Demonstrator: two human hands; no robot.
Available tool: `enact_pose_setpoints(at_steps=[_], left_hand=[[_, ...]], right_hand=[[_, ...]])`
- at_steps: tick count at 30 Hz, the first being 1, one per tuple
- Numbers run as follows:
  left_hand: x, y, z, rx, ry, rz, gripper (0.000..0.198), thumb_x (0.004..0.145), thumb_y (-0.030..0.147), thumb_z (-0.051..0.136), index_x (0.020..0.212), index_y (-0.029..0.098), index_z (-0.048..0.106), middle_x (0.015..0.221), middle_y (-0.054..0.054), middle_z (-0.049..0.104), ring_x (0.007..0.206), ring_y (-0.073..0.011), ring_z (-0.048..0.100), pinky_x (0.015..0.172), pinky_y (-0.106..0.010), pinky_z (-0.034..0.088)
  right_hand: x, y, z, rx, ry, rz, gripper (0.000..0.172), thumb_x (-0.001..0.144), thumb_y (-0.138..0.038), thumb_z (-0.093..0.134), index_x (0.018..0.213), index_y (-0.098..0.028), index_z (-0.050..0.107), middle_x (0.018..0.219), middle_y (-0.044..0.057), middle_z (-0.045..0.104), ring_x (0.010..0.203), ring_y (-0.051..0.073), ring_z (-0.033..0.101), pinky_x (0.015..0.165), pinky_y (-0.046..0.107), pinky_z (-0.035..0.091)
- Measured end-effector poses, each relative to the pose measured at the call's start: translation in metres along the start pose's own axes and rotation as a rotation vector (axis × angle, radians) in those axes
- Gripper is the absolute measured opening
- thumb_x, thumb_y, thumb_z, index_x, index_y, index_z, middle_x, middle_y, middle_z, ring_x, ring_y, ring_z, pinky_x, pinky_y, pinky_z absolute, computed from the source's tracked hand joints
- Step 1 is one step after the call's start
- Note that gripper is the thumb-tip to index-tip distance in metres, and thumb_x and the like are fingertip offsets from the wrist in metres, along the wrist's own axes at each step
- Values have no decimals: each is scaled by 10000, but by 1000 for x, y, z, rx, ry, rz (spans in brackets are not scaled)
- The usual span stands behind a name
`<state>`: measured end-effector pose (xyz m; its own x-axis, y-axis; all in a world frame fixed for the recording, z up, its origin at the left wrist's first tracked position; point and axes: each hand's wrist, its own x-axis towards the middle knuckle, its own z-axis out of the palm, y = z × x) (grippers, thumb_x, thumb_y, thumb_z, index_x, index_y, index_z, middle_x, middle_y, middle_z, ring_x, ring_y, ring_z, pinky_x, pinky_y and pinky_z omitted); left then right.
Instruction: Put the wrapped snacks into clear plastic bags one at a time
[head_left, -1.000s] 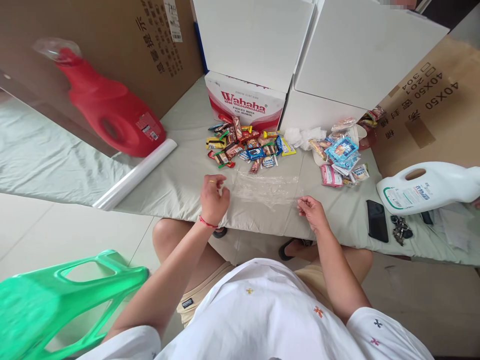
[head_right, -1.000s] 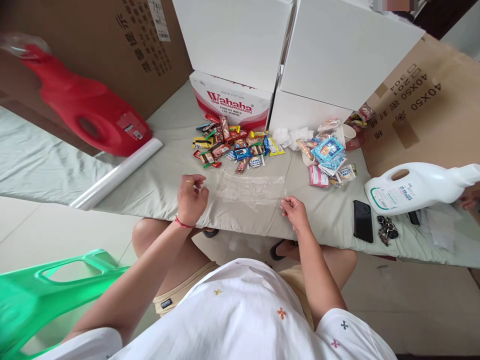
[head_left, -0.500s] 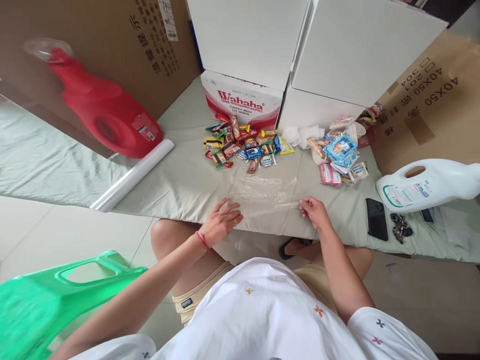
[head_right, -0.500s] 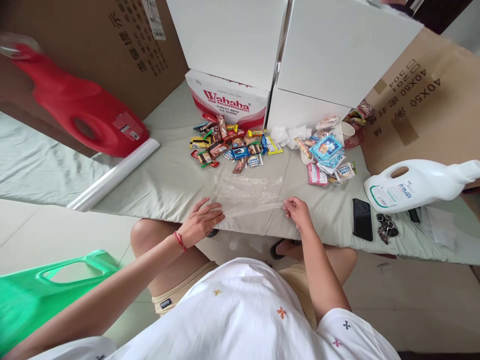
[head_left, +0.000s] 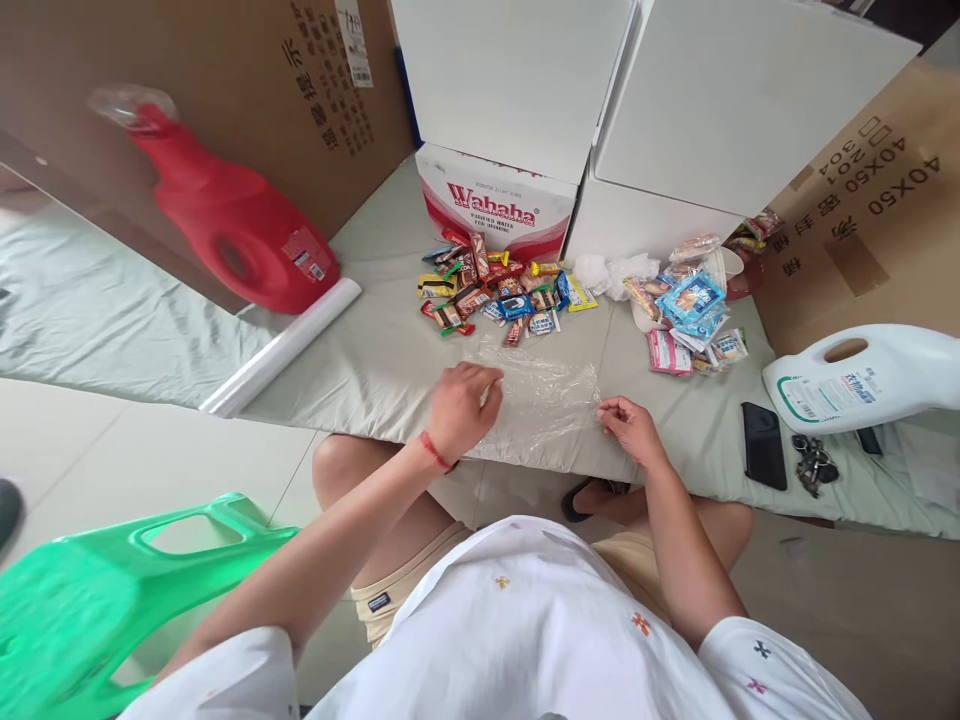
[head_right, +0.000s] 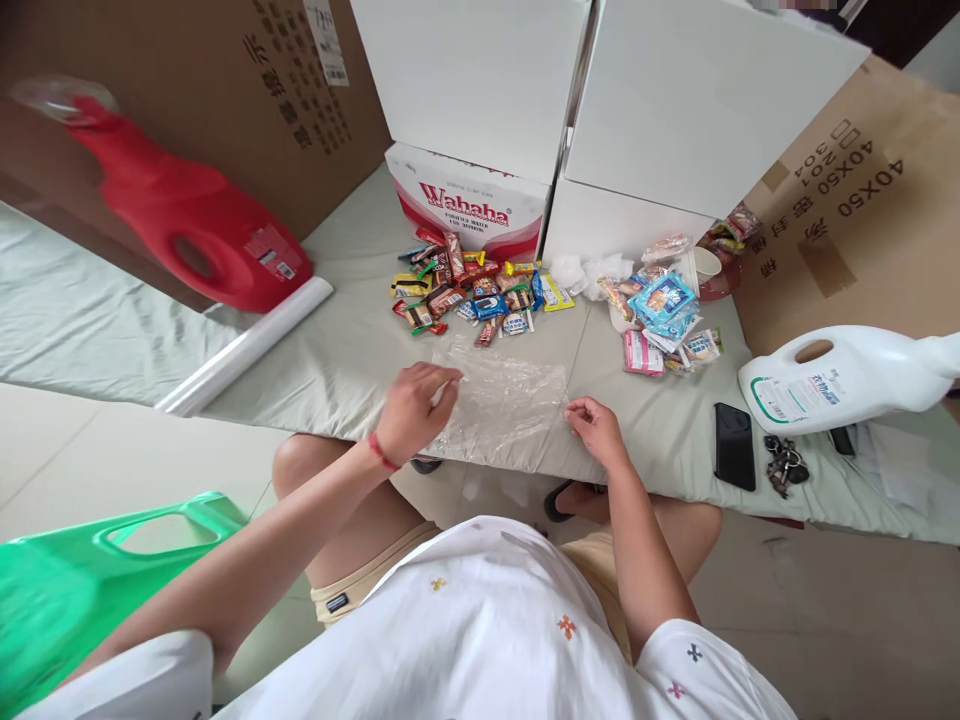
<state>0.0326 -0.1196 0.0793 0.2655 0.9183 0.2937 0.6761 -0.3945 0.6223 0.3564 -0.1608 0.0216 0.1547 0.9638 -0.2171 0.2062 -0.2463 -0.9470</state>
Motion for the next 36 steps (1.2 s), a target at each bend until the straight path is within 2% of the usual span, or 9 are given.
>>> enact_pose_setpoints(at_steps=[5, 8, 12, 15, 19, 24, 27, 30, 36], left_hand=[[33, -15, 57, 100, -184, -82, 394, 965, 312, 501, 1280, 178, 697, 1416, -185, 645, 1401, -372, 497, 1196, -606, 261], [13, -32, 74, 213, -183, -76, 478, 1007, 336, 436, 1443, 220, 595, 1571, -157, 514, 1501, -353, 394, 1243, -664, 108], [-16, -41, 73, 338, -213, -8, 569, 1038, 435, 373, 1568, 247, 458, 1667, -145, 361, 1560, -353, 290, 1228, -720, 28], [-21, -38, 70, 417, -269, 13, 600, 1047, 502, 312, 1597, 278, 407, 1704, -103, 283, 1587, -338, 225, 1227, -729, 17], [-18, -36, 69, 467, -311, 2, 610, 1053, 527, 260, 1618, 315, 349, 1719, -66, 239, 1592, -315, 218, 1228, -730, 35], [-19, -35, 68, 468, -326, 4, 623, 1049, 553, 262, 1627, 328, 323, 1729, -61, 200, 1589, -328, 223, 1225, -731, 79], [-17, -35, 65, 440, -313, -20, 624, 1058, 542, 232, 1637, 318, 292, 1735, -54, 176, 1587, -322, 232, 1226, -727, 94], [-8, -38, 63, 428, -263, -113, 625, 1069, 511, 175, 1646, 290, 269, 1726, -65, 209, 1581, -307, 250, 1225, -734, 88], [13, -54, 67, 459, -245, -213, 632, 1066, 469, 180, 1632, 222, 316, 1695, -106, 293, 1579, -314, 251, 1207, -770, 7]], right_hand=[[-19, 6, -11, -164, -27, -71, 254, 769, -441, 765, 923, -242, 738, 808, 14, 680, 757, 174, 586, 706, 301, 498], [-39, 15, -21, -223, -39, -53, 223, 793, -420, 742, 930, -244, 739, 834, 16, 694, 799, 185, 617, 757, 318, 503], [-49, 22, -37, -178, -169, 58, 333, 789, -498, 756, 980, -225, 733, 842, 22, 691, 785, 182, 618, 722, 311, 520], [-22, 18, -47, -121, -58, 115, 468, 807, -637, 686, 1006, -213, 701, 881, 51, 701, 813, 201, 634, 676, 307, 531], [49, 4, -37, -298, 222, -13, 469, 849, -638, 580, 1043, -217, 654, 1002, 106, 710, 929, 246, 668, 782, 360, 547], [114, -13, 3, -759, 103, -266, 409, 796, -472, 666, 1103, -203, 701, 1061, 125, 694, 1080, 280, 599, 990, 418, 461], [130, -18, 18, -770, -58, -249, 252, 802, -388, 650, 957, -206, 730, 855, 57, 695, 881, 221, 620, 844, 332, 490], [143, -22, 16, -749, -55, -234, 226, 844, -362, 588, 919, -194, 719, 792, 28, 695, 743, 176, 619, 726, 276, 483], [139, -36, 7, -829, 210, -298, 317, 892, -308, 505, 1090, -172, 711, 1081, 148, 694, 1081, 297, 607, 1009, 460, 455]])
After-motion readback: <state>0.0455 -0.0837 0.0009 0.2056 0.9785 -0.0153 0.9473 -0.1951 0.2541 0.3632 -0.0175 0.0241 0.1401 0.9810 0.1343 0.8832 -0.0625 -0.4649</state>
